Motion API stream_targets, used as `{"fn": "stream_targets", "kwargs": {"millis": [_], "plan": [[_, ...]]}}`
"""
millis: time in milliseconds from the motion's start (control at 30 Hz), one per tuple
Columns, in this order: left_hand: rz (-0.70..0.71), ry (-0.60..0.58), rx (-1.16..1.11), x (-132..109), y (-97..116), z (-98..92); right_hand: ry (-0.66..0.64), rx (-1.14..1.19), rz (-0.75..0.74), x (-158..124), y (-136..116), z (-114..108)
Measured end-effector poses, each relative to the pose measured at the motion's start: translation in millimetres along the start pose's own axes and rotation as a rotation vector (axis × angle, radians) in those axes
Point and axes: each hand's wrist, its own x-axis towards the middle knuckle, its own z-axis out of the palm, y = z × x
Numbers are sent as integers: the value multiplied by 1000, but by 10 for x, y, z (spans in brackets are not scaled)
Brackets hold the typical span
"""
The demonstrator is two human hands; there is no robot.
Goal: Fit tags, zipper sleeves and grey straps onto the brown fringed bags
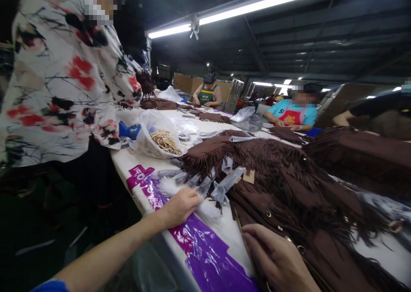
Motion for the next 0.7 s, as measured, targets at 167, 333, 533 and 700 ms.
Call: {"fn": "stream_targets", "kwargs": {"millis": [167,333,533,700], "plan": [[-4,53,-92,-34,-46,49,126,4,18,292,78,224],[-19,43,-111,-40,-62,62,7,-46,-55,518,189,549],[-46,37,-106,-30,-75,64,-29,-172,-57,558,130,659],[-49,17,-31,-74,4,58,-24,-244,-136,513,352,760]]}}
